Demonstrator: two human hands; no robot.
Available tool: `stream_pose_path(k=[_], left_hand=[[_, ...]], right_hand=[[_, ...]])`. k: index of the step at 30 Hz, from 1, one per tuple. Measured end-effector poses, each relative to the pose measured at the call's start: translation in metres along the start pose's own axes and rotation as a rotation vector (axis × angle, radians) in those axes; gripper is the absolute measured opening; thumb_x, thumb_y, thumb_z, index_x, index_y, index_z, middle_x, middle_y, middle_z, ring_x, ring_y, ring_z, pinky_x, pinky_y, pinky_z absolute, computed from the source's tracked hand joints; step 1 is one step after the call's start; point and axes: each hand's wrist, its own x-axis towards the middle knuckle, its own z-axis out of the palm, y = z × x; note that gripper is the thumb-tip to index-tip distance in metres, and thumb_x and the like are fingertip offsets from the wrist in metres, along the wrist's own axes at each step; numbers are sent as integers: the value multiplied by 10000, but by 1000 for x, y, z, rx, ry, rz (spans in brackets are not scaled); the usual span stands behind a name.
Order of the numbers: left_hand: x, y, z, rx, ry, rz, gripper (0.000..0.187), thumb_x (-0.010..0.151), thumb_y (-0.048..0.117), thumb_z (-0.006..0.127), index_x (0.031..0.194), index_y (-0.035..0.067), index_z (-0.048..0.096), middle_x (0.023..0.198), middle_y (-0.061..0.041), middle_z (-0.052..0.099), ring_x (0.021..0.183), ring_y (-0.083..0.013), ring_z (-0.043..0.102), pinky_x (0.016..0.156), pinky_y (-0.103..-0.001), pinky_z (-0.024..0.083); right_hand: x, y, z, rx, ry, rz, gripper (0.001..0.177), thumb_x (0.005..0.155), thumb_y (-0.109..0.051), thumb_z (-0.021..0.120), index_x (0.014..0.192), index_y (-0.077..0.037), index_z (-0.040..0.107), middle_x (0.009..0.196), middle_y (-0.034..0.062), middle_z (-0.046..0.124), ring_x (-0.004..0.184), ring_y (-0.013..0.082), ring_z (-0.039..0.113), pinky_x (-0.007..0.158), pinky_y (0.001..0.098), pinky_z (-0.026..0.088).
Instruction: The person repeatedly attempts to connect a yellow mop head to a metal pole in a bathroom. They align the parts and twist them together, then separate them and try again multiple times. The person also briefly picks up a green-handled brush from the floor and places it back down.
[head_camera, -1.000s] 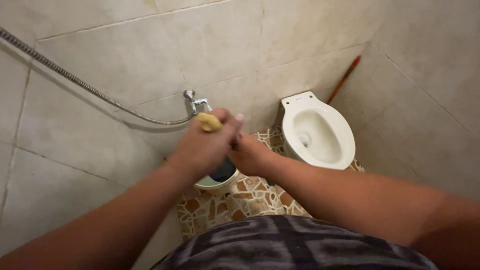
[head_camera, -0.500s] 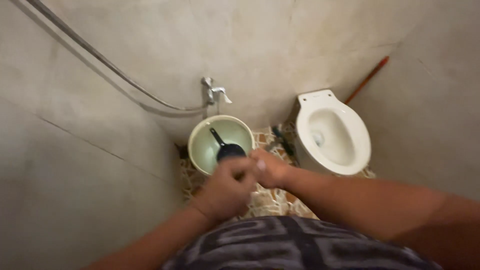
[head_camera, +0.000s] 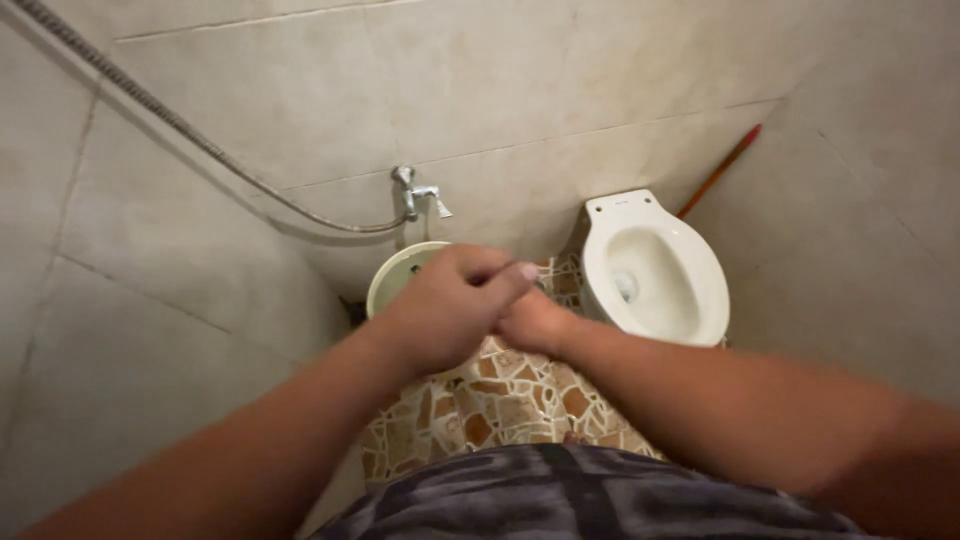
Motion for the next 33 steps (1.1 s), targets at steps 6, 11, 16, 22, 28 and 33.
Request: stream_pose_path(k=[6,11,16,22,28,33], left_hand=[[-10,-36,-4,-324,-202,-89,449,986,347,586,704,-2,585,638,-41,571,599,-149,591,609,-334,545],[1,-16,-7,-271,-124,-84,384,965,332,601,714,44,634,643,-24,557,594,-141,515,577,-330,470],[-11,-6,-13,-484,-226,-205,470,997,328,569,636,38,490,604,-59,504,527,-191,543,547,-377,555],[-6,-23,2,-554,-185,-140,394,985,308,527,675,66,553,626,-41,514,544,-167,540,584,-381,587],[-23,-13,2,-561,-189,-178,503,1040,367,538,644,76,431,584,-49,451,517,-174,463,533,-349,489],[-4,-44,35,-586,-198,-288,389,982,331,526,680,87,564,596,-52,522,489,-185,476,493,-338,399]], right_hand=[[-34,-73,-5,261,29,266,219,915,-56,643,1129,-35,683,988,175,745,934,242,720,809,369,586],[-26,-74,-12,318,68,562,104,913,-159,691,1011,-128,701,910,19,721,833,110,664,730,304,553],[-50,-58,17,430,92,530,136,899,-37,562,838,-72,679,782,48,695,702,143,602,631,327,496],[-55,-46,11,321,100,614,49,932,-106,619,921,-96,666,782,66,658,690,155,573,643,326,476],[-75,-76,16,325,103,642,161,966,-193,661,1049,-72,726,844,96,705,705,141,601,673,338,516],[-96,-61,11,421,108,929,265,949,-200,635,1211,-174,606,953,73,726,720,195,601,695,377,512]])
